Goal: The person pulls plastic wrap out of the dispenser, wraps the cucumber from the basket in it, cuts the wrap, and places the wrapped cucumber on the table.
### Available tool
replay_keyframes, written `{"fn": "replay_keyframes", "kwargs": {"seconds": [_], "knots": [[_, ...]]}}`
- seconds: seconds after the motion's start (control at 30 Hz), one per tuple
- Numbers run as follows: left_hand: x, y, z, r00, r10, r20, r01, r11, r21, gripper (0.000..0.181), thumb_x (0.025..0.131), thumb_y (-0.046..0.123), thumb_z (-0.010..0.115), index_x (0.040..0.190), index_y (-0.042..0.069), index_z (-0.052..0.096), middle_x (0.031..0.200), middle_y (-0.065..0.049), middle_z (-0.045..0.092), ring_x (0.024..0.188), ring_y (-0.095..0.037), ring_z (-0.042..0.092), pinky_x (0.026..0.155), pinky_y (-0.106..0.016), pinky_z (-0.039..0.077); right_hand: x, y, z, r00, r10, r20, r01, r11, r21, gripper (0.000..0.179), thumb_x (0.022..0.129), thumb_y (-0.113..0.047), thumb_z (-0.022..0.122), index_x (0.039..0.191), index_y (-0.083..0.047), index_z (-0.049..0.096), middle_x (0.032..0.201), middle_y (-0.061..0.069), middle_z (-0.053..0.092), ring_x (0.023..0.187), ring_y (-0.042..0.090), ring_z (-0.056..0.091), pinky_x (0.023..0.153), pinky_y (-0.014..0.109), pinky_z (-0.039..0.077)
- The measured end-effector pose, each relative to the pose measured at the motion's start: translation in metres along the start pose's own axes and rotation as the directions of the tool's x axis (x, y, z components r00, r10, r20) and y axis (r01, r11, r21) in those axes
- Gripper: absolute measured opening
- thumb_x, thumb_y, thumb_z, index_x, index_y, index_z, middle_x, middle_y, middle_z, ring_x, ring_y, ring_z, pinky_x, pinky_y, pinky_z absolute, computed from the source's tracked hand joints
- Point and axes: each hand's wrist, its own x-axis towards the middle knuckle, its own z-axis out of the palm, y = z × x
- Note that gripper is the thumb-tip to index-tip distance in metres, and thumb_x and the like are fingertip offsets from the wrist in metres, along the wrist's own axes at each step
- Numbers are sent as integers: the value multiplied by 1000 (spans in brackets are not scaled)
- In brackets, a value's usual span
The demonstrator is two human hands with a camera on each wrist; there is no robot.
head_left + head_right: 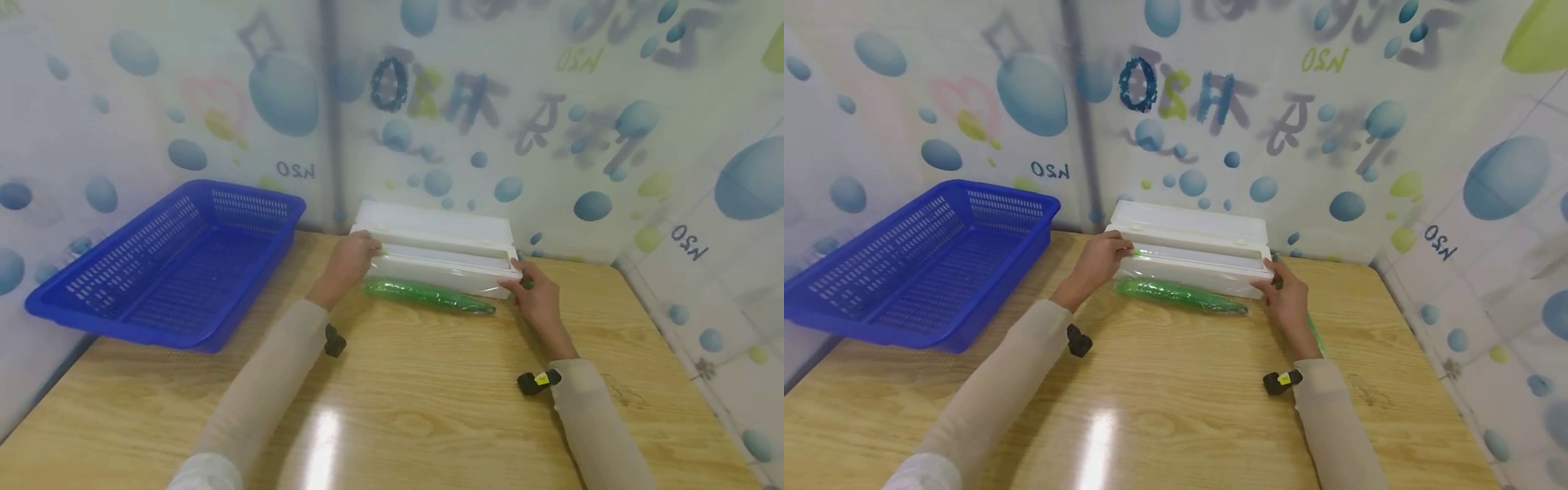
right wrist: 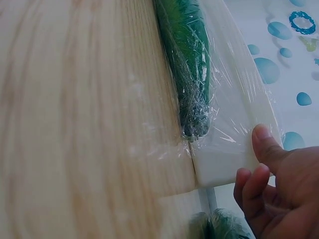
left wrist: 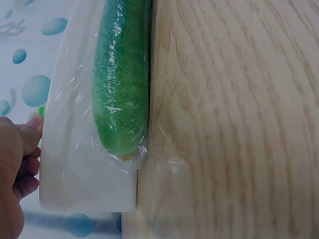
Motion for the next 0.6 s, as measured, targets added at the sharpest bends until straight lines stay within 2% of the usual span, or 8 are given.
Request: {"fn": "replay_keyframes", "kwargs": {"seconds": [0.27, 0.47, 0.6], "knots": [[-6, -12, -9, 1000, -9, -19, 9, 1000, -4, 6, 86, 0, 66, 88, -2, 72, 74, -8, 55, 67, -24, 55, 68, -36, 50, 1, -1, 0, 1000, 8, 25, -8, 1000, 1, 54, 87, -27, 71, 134, -9, 53, 89, 14, 60, 60, 17, 57, 53, 25, 45], [-7, -19, -12, 998, 53, -23, -52, 999, 12, 6, 87, 2, 67, 87, -2, 72, 71, -7, 52, 65, -23, 52, 65, -35, 49, 2, 1, -4, 1000, 21, 9, -21, 1000, 1, 53, 87, -26, 71, 134, -11, 53, 89, 14, 60, 60, 20, 57, 49, 24, 45], [-8, -19, -18, 1000, 22, -14, -22, 1000, 23, 6, 87, 3, 68, 86, -1, 72, 73, -9, 56, 66, -24, 54, 64, -35, 50, 1, 1, -3, 999, 22, 24, -22, 1000, 20, 53, 87, -27, 71, 134, -11, 53, 90, 15, 60, 59, 18, 58, 49, 24, 45]]}}
